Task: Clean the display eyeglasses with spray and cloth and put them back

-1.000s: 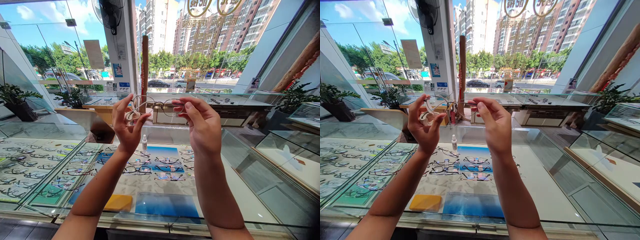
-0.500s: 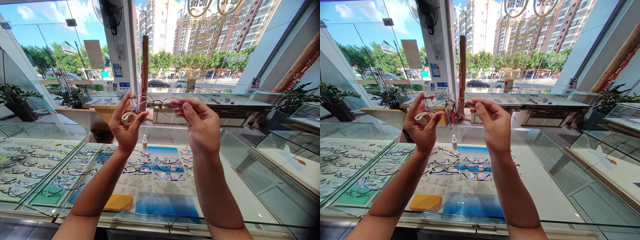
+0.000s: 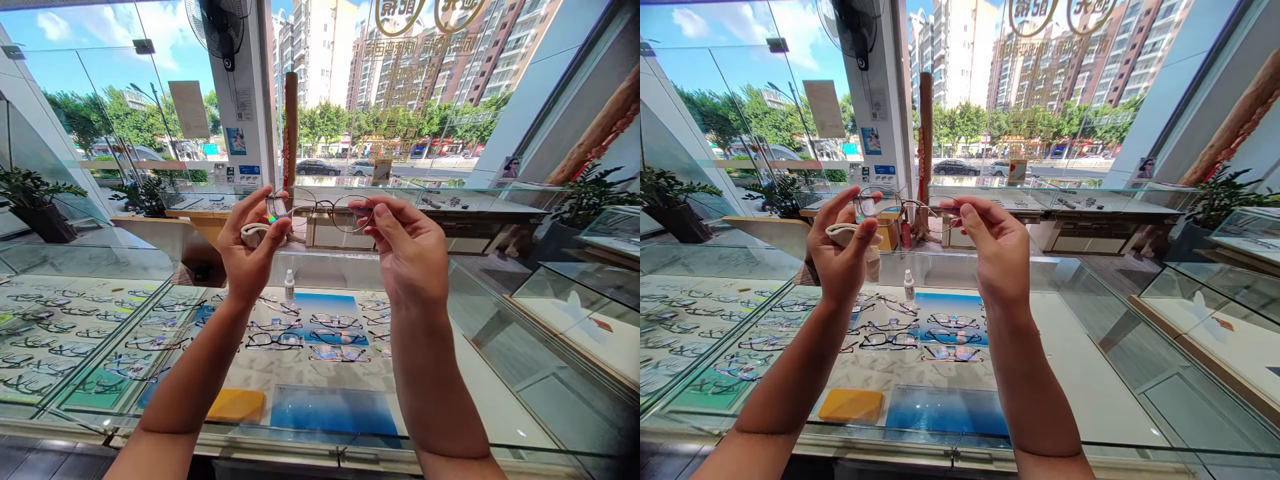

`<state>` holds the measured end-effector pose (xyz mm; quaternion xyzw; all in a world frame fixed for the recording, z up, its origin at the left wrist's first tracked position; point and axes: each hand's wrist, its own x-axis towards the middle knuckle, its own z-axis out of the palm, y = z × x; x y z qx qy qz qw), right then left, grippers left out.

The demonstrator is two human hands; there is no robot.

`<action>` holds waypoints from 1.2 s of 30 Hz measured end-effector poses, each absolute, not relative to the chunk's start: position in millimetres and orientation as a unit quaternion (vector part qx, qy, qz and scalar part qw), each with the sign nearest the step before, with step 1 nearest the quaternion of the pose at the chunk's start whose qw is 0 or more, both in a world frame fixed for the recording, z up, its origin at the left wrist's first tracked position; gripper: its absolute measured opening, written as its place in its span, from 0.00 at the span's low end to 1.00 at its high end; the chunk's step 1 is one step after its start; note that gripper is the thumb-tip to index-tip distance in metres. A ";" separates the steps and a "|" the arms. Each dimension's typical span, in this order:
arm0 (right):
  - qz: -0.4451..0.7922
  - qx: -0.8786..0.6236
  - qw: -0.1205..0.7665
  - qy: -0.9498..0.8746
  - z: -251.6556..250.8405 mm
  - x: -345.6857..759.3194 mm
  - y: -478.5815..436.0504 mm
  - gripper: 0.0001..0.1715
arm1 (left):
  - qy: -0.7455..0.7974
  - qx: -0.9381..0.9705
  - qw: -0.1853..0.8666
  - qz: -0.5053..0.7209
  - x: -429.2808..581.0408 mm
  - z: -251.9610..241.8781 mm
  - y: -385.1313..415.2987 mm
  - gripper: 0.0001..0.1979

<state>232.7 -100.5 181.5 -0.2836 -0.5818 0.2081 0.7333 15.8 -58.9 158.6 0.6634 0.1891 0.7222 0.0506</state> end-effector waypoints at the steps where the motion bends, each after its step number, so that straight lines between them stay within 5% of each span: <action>1: 0.205 -0.285 0.734 -0.582 181.6 232.9 -100.9 0.15 | 0.188 0.664 0.058 0.721 13.7 158.9 -58.3 0.25; 16: 0.220 -0.265 0.758 -0.554 182.1 228.7 -104.3 0.12 | 0.194 0.674 0.127 0.701 -6.1 166.3 -55.7 0.19; 25: 0.218 -0.263 0.769 -0.541 180.9 225.2 -102.9 0.10 | 0.212 0.700 0.053 0.679 9.2 169.3 -74.8 0.36; 36: 0.222 -0.274 0.752 -0.556 177.7 222.0 -97.5 0.16 | 0.175 0.649 -0.045 0.739 24.3 157.7 -62.0 0.35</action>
